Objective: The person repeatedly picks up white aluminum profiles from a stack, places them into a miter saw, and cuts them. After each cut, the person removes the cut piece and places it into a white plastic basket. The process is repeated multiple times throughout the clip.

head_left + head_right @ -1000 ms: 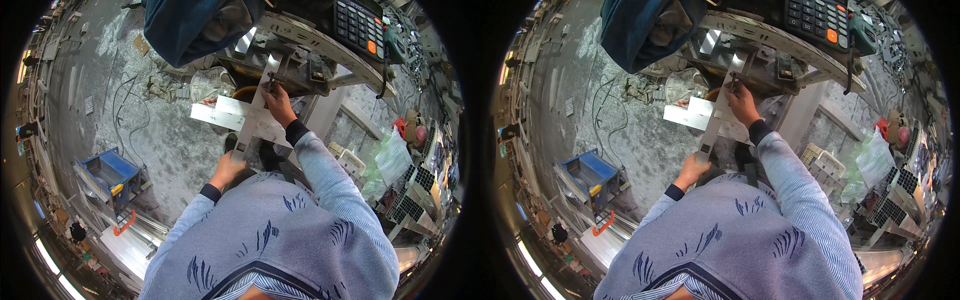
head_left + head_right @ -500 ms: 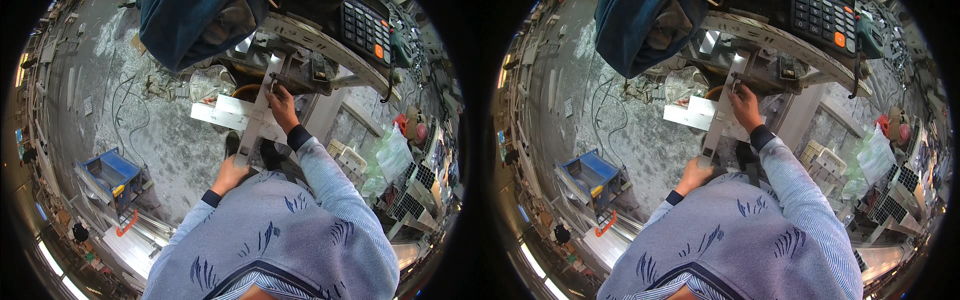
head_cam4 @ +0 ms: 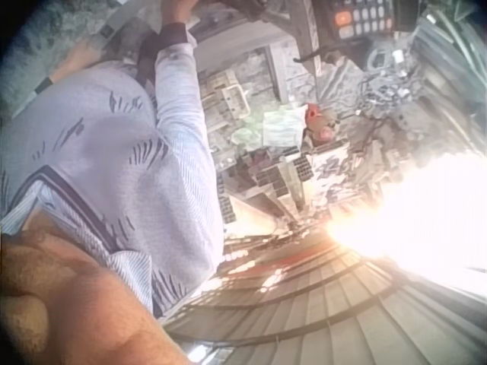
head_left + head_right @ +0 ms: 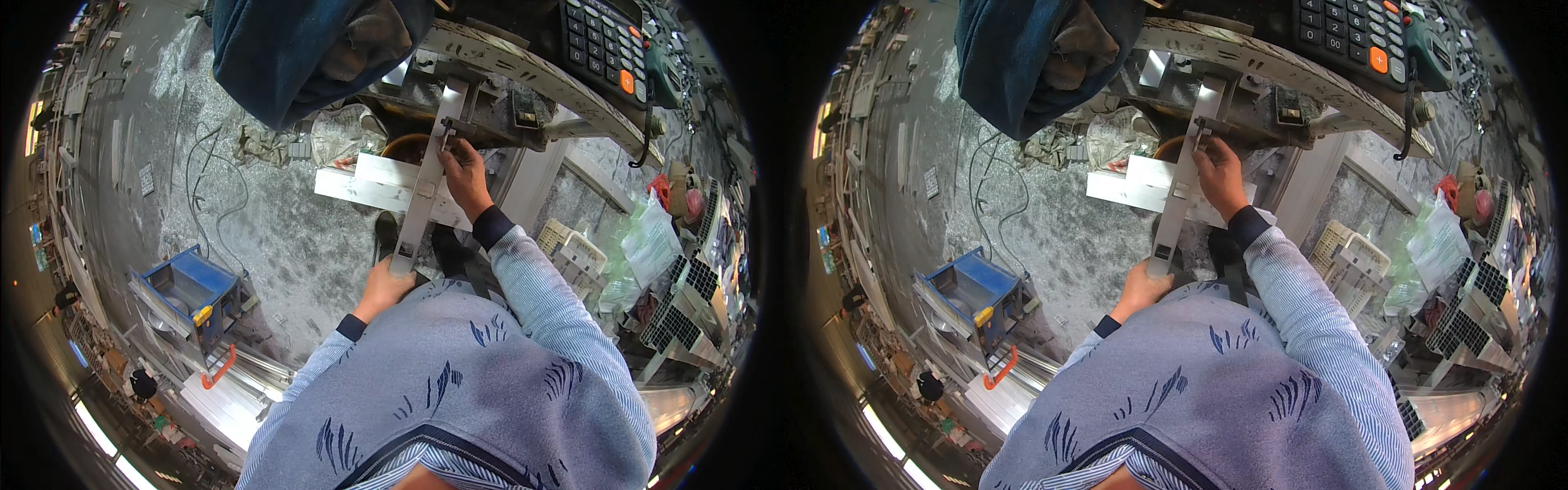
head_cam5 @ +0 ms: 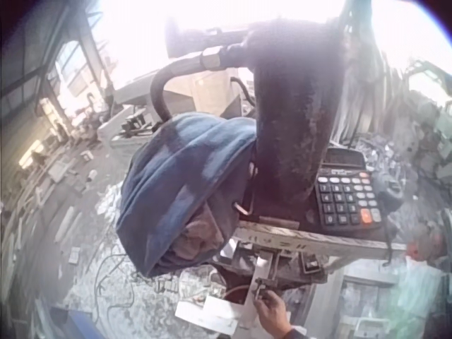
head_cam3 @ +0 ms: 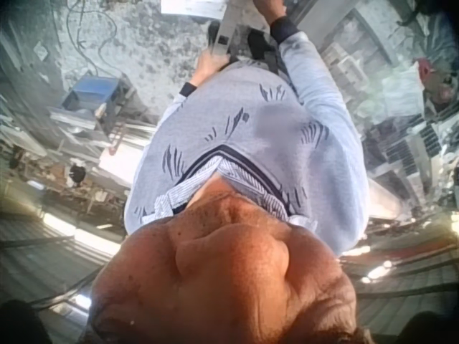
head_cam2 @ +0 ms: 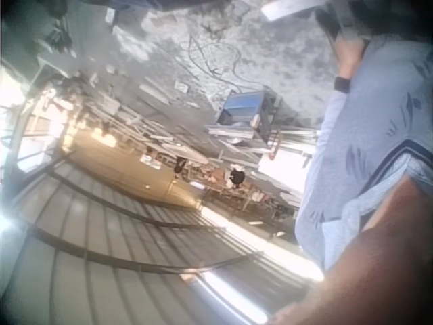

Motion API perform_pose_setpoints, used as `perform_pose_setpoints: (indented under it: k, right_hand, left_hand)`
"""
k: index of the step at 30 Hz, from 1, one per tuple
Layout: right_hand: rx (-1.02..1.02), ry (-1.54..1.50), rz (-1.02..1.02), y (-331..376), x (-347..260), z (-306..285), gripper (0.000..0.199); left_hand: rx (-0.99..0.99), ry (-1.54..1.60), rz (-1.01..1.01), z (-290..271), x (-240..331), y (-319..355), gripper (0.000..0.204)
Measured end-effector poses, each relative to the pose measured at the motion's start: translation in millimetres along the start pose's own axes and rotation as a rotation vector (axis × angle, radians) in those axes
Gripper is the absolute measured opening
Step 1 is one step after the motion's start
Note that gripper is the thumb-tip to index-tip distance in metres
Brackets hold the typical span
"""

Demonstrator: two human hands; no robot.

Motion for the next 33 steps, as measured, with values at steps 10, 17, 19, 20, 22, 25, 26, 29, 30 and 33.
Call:
perform_pose_setpoints:
  k: [10,17,19,20,22,25,26,29,30,33]
  right_hand:
    - [0.071,-0.099,0.001,-1.2,2.8,6.2,0.022]
    - [0.012,-0.232,-0.001,17.0,-6.5,7.9,0.032]
    - [0.050,-0.201,-0.011,25.0,-4.5,3.1,0.035]
    - [0.046,-0.192,-0.051,29.1,-2.3,-0.1,0.037]
    - [0.024,-0.103,-0.010,37.5,4.6,-13.9,0.037]
    - [0.005,0.031,0.057,53.3,19.8,-35.9,0.033]
    - [0.008,0.088,0.110,58.3,25.4,-42.6,0.031]
    - [0.001,0.060,0.174,76.3,39.3,-55.7,0.026]
    - [-0.012,0.072,0.186,81.2,42.7,-58.3,0.026]
    - [-0.037,0.076,0.214,89.6,48.8,-64.2,0.027]
  left_hand:
    - [-0.004,0.013,-0.011,-10.6,10.8,6.1,0.039]
    - [-0.015,0.095,-0.066,-3.0,16.1,-17.7,0.036]
    - [-0.064,0.121,-0.076,-0.9,18.3,-34.2,0.037]
    - [-0.092,0.146,-0.115,-0.2,18.8,-40.5,0.037]
    - [-0.053,0.175,-0.034,7.3,22.7,-47.1,0.032]
    - [-0.030,0.204,0.045,16.6,31.3,-56.7,0.020]
    - [-0.025,0.241,0.060,18.5,34.5,-59.0,0.020]
    - [-0.047,0.226,0.056,18.2,47.8,-72.4,0.021]
    - [-0.058,0.201,0.053,16.8,52.6,-76.9,0.022]
    - [-0.088,0.303,0.141,14.4,69.0,-94.0,0.031]
Point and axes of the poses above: each hand's wrist, its own y-axis away from the middle knuckle, its own z-axis out of the palm, x = y × z, the point moved 1 cm from there along -y, towards the middle knuckle, and after that the axes turned 4 degrees about x, right-handed, at the moved point
